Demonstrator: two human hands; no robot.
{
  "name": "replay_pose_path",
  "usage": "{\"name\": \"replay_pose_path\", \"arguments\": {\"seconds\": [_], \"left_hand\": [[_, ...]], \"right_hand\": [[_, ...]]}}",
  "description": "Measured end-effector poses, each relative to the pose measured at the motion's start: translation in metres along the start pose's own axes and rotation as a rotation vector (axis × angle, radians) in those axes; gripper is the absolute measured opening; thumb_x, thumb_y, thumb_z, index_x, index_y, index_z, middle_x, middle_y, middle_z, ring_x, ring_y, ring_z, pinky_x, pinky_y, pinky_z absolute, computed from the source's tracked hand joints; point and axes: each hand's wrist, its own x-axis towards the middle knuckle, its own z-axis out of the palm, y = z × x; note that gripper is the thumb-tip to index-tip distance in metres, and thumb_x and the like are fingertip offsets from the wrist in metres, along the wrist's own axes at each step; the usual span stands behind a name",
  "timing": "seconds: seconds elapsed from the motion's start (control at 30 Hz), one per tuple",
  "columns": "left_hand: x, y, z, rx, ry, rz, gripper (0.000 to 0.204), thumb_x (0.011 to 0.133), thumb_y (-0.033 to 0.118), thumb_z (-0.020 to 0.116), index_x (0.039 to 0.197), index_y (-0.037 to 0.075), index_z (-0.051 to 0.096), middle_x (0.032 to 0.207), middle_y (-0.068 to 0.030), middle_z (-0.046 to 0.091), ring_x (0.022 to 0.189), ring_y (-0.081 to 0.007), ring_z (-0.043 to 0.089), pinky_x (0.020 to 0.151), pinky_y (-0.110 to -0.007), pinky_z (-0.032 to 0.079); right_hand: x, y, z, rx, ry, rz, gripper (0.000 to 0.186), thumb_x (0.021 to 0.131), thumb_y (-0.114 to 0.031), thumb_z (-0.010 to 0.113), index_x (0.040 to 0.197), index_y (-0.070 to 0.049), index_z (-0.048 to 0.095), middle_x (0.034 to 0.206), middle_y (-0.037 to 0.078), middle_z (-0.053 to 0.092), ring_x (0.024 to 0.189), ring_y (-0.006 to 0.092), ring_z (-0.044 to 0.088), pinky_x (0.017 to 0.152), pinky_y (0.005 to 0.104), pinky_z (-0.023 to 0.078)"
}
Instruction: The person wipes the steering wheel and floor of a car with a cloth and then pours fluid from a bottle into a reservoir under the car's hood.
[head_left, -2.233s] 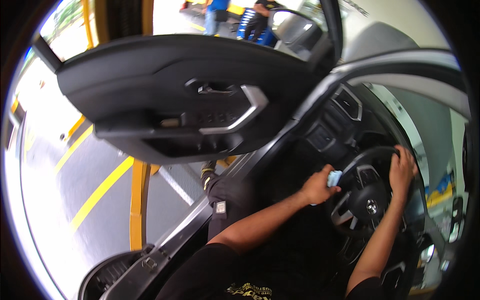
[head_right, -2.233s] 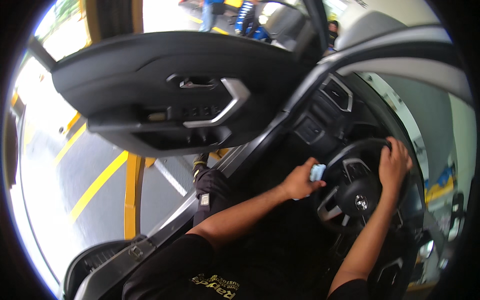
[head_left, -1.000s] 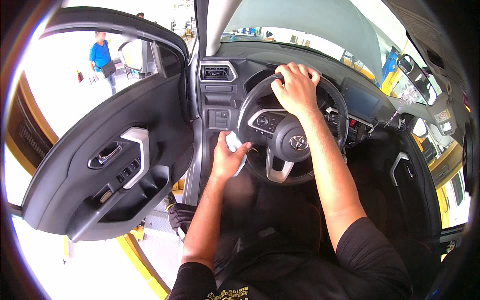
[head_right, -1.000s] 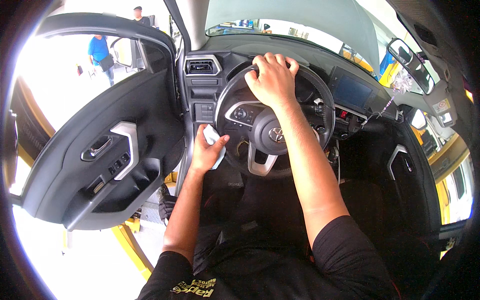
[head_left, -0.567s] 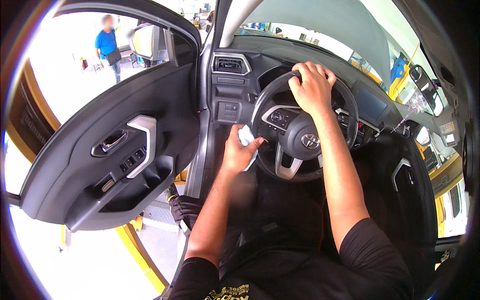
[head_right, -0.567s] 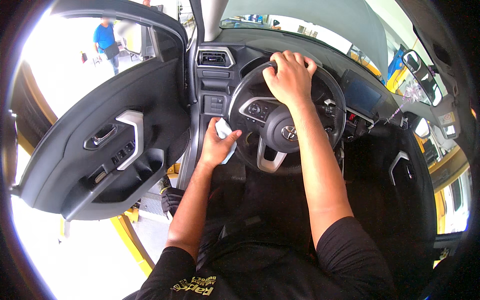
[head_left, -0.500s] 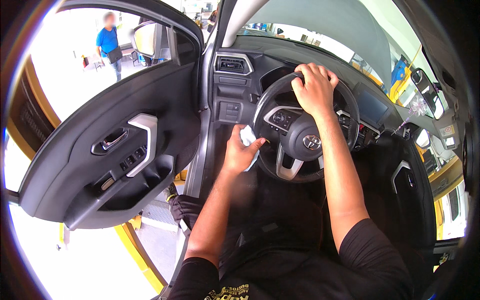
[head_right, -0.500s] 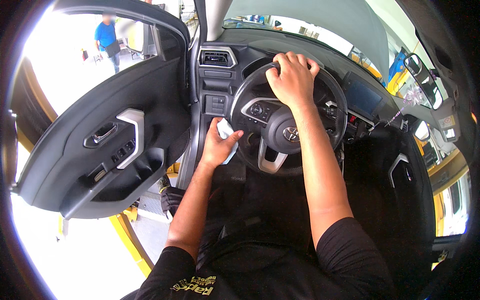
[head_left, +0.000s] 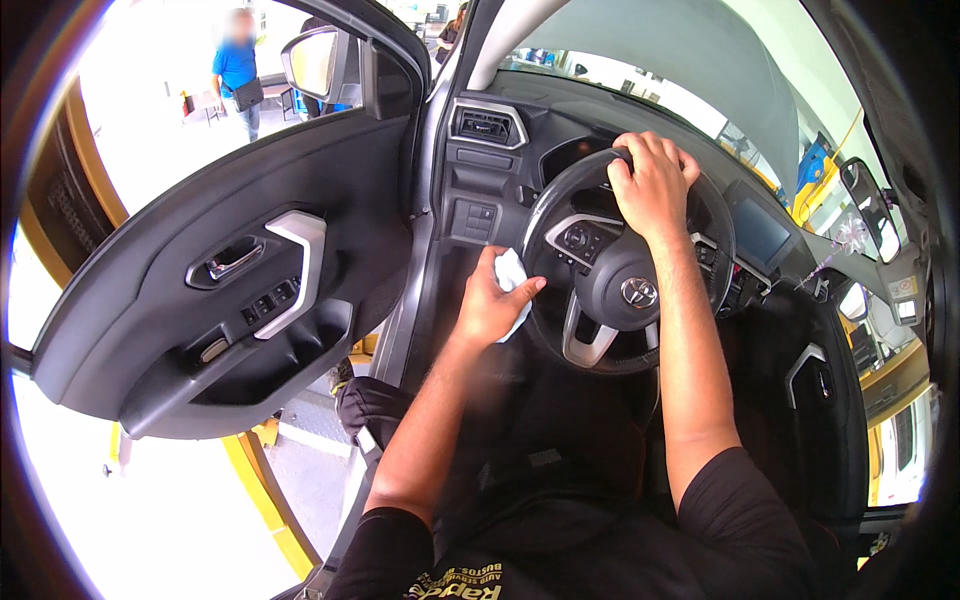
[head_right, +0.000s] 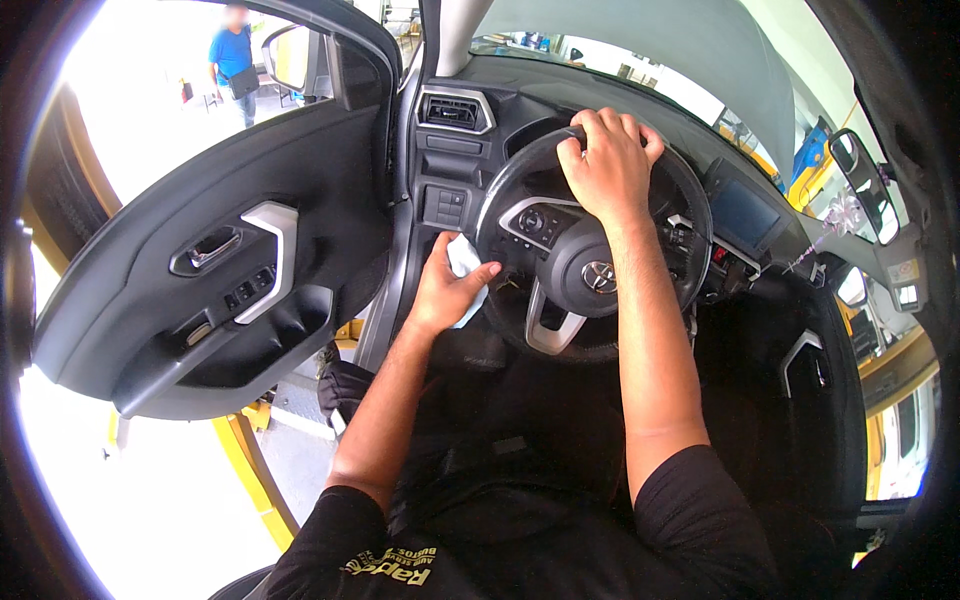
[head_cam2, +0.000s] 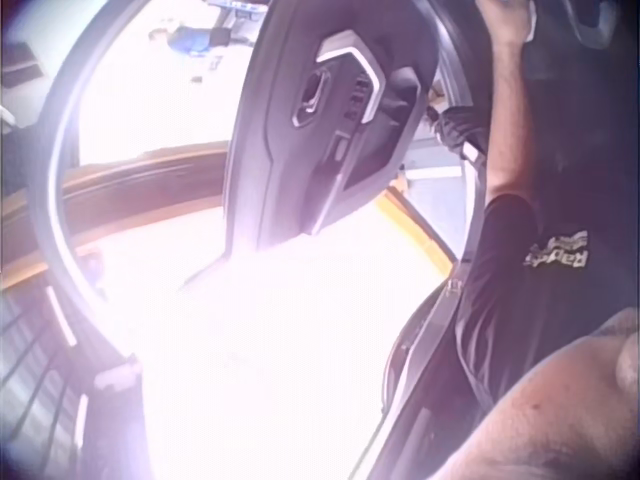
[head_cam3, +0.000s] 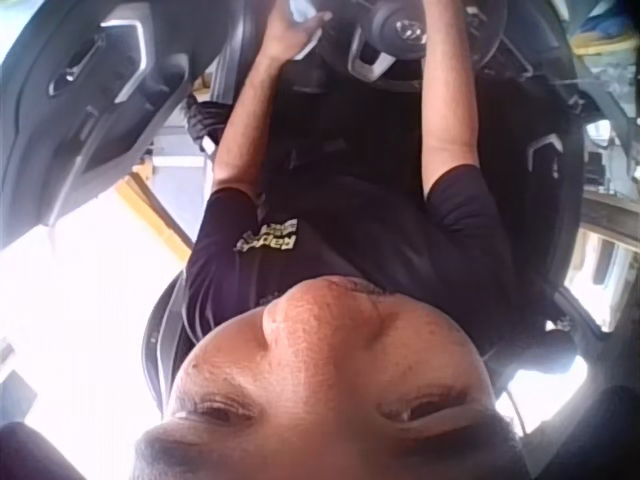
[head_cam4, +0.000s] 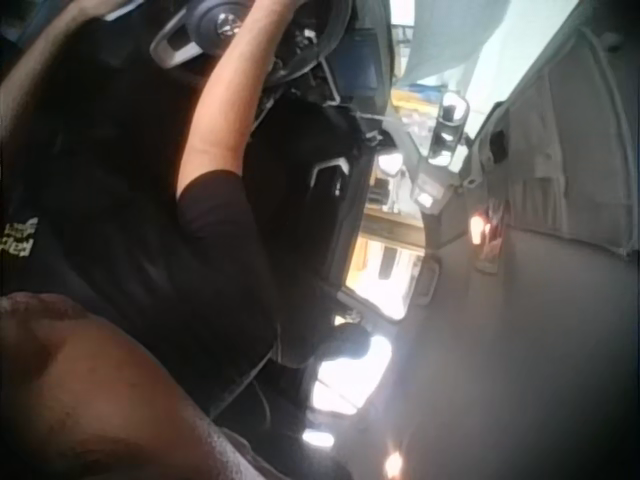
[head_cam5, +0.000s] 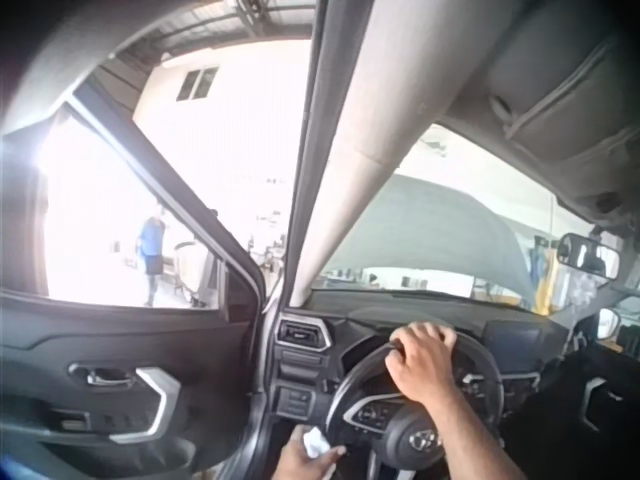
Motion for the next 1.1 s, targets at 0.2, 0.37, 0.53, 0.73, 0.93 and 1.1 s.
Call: {"name": "replay_pose_path", "arguments": {"seconds": [0.2,0.37,0.53,0.73,0.93,1.1], "left_hand": [[0.0,0.006,-0.002,0.048,-0.003,-0.056,0.054,0.08,0.017,0.084,0.118,-0.002,0.05,0.091,-0.0052,0.063,0.083,-0.0118,0.057,0.075,-0.029,0.049],[0.0,0.0,0.001,-0.06,-0.017,-0.053,0.06,0.08,0.019,0.085,0.122,-0.003,0.048,0.097,-0.0071,0.065,0.089,-0.0125,0.058,0.08,-0.03,0.049],[-0.004,0.001,0.001,0.004,0.028,0.017,0.057,0.08,0.024,0.085,0.117,0.0,0.048,0.088,-0.012,0.069,0.081,-0.015,0.063,0.076,-0.033,0.052],[-0.003,-0.002,0.002,-0.016,0.013,0.035,0.056,0.081,0.023,0.084,0.117,-0.001,0.048,0.089,-0.0122,0.07,0.081,-0.0155,0.064,0.076,-0.033,0.052],[0.0,0.005,0.003,-0.068,0.0,-0.032,0.061,0.08,0.02,0.085,0.123,-0.004,0.048,0.095,-0.0086,0.066,0.087,-0.0137,0.06,0.08,-0.031,0.05],[-0.02,-0.012,-0.023,0.077,-0.005,-0.136,0.072,0.073,0.041,0.088,0.119,-0.003,0.054,0.093,-0.0147,0.069,0.089,-0.0175,0.065,0.08,-0.033,0.053]], "right_hand": [[0.001,0.0,0.001,0.006,-0.022,0.002,0.027,0.086,-0.028,0.054,0.103,-0.012,0.067,0.104,0.004,0.065,0.108,0.022,0.057,0.104,0.0453,0.027],[0.0,0.002,0.001,-0.008,-0.023,0.003,0.027,0.087,-0.029,0.054,0.105,-0.013,0.067,0.105,0.003,0.065,0.109,0.0209,0.057,0.104,0.0444,0.028],[-0.001,0.001,0.002,-0.013,-0.023,-0.006,0.026,0.087,-0.028,0.054,0.105,-0.014,0.067,0.104,0.003,0.065,0.108,0.0204,0.057,0.104,0.0435,0.027],[-0.001,0.003,0.002,-0.014,-0.003,-0.016,0.025,0.087,-0.028,0.054,0.104,-0.014,0.067,0.103,0.001,0.065,0.107,0.0197,0.057,0.103,0.0422,0.027],[0.002,0.006,0.0,-0.011,0.015,-0.027,0.025,0.086,-0.028,0.054,0.104,-0.015,0.067,0.103,0.001,0.065,0.107,0.0202,0.057,0.102,0.0416,0.028],[0.009,0.0,0.002,-0.043,-0.076,-0.06,0.029,0.09,-0.03,0.053,0.112,-0.018,0.065,0.114,0.005,0.067,0.115,0.0255,0.059,0.097,0.047,0.038]]}}
